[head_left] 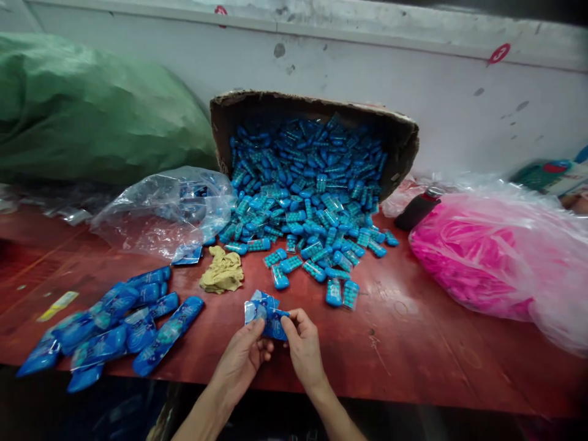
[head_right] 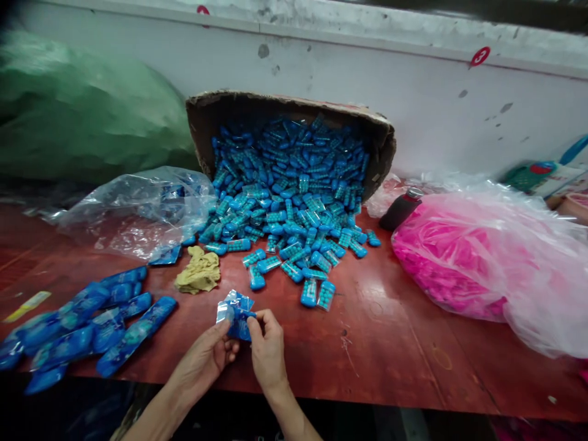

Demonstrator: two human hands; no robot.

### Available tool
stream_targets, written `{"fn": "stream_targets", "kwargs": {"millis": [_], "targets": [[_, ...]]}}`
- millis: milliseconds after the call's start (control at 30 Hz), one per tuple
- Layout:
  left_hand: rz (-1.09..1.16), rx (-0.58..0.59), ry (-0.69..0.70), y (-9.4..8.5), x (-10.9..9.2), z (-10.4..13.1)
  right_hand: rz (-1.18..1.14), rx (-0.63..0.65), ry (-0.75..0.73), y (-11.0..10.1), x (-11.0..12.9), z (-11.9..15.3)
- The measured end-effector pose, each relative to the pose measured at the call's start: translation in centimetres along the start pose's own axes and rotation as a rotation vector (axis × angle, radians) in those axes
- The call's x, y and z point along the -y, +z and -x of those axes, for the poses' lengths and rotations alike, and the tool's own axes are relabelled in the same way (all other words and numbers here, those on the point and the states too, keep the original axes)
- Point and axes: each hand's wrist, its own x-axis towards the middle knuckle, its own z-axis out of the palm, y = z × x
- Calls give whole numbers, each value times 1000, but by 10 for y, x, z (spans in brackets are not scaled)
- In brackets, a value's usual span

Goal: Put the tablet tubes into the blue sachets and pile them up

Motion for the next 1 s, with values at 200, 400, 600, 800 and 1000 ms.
{"fn": "stream_targets", "kwargs": {"millis": [200, 400, 600, 800, 1000], "targets": [[-66, -69, 131, 7, 6, 1, -172, 13, 97, 10, -3, 5], [-50, 8, 33, 3, 3, 2, -50, 4, 57, 6, 3, 9], [4, -113, -32, -2, 1, 2, 618, -131, -279, -37, 16, -12], [79, -115, -168, 2, 2, 5, 1310, -305, -190, -69, 3, -39], [68, -131, -183, -1, 2, 0, 1107, -132, -234, -53, 9, -18]]}}
